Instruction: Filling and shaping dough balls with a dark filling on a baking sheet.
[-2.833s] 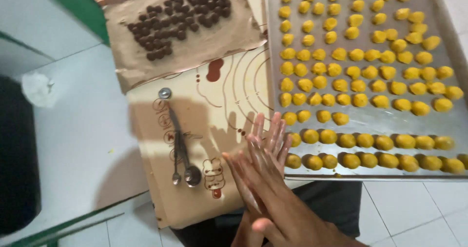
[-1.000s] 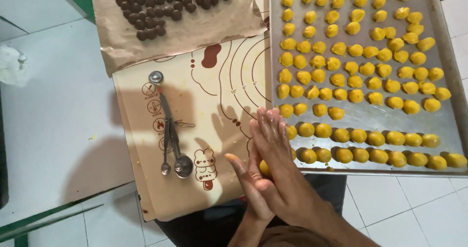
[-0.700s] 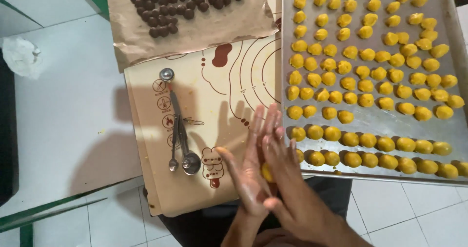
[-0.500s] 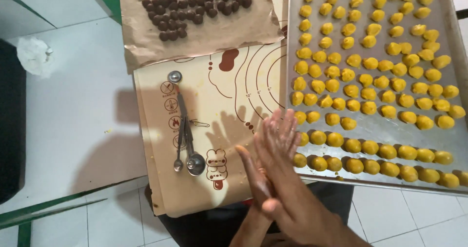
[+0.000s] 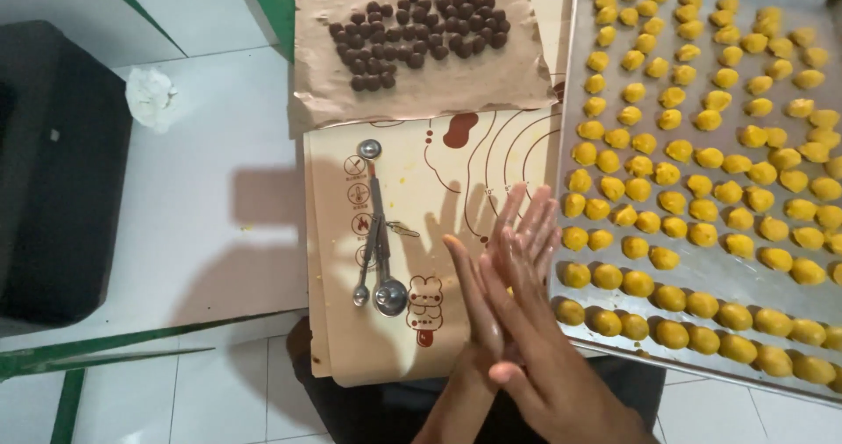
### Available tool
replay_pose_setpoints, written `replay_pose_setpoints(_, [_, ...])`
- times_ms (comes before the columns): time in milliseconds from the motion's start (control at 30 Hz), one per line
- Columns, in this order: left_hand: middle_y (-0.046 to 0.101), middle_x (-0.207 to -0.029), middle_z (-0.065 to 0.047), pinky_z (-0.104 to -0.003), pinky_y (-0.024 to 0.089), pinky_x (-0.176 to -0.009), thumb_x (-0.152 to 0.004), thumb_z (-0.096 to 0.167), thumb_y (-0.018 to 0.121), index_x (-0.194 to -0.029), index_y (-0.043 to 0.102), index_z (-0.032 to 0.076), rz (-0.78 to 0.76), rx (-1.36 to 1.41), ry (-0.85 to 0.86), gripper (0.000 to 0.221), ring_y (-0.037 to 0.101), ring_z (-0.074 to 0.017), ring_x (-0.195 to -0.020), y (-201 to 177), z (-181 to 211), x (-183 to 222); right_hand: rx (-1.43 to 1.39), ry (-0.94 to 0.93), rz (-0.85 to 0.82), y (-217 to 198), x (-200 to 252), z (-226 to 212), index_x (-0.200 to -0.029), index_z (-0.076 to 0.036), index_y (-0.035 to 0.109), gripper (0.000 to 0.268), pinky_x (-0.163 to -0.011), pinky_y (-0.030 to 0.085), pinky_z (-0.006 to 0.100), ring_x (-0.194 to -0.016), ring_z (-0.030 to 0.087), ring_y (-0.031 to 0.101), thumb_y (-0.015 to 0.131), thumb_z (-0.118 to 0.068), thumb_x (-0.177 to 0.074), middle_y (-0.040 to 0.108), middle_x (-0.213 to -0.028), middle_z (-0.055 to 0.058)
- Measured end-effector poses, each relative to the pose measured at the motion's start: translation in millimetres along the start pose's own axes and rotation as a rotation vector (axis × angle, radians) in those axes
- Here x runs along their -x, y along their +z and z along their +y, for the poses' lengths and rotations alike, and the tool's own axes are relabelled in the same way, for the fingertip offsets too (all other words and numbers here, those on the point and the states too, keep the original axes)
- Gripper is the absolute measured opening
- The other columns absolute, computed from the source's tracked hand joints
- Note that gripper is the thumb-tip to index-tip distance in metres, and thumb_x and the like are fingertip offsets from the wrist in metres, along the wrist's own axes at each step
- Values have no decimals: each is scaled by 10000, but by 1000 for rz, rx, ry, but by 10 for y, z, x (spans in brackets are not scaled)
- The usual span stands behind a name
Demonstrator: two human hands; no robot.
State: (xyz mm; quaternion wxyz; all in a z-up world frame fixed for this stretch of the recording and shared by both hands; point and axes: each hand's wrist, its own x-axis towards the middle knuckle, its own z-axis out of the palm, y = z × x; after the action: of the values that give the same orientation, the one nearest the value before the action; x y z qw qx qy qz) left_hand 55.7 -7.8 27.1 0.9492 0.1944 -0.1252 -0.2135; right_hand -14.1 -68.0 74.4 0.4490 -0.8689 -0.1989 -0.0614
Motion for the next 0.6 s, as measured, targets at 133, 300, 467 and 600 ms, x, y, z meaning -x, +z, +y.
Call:
replay_pose_setpoints(133, [284, -1667, -220, -448, 199, -1293, -937, 797, 276, -1628, 280, 81, 14, 229, -15, 995, 294, -321, -1548, -205, 96, -123, 2, 45, -124, 64, 191, 167, -1629, -45, 90, 787, -1271, -25, 478, -1612, 330, -132, 397, -469, -1041, -79, -1731, 211])
replay_pose_setpoints(300, [337, -1668, -102, -384, 261, -1254, -939, 774, 250, -1627, 299, 178, 116, 127, -132, 911, 336, -243, -1529, 29, -170, 116, 104, 178, -11, 3, 110, 163, -1637, -109, 133, 749, -1236, 4, 561, -1613, 327, -22, 342, -492, -1029, 19, -1739, 163])
replay_pose_setpoints(467, [286, -1678, -147, -428, 171, -1290, -934, 783, 121, -1643, 216, 127, -47, 6, -102, 971, 267, -270, -1569, -22, -237, 49, 42, 182, 44, -43, -69, -54, -1629, -111, 131, 747, -1225, 23, 623, -1610, 344, -91, 264, -540, -1032, -78, -1735, 156])
replay_pose_setpoints(600, [261, -1679, -205, -430, 147, -1299, -967, 765, 194, -1635, 256, 125, -4, 89, -2, 927, 260, -307, -1565, 39, 43, 2, 83, 64, 0, 109, 134, 140, -1625, -38, 139, 813, -1264, -51, 543, -1613, 369, -122, 386, -519, -1019, -63, -1728, 221])
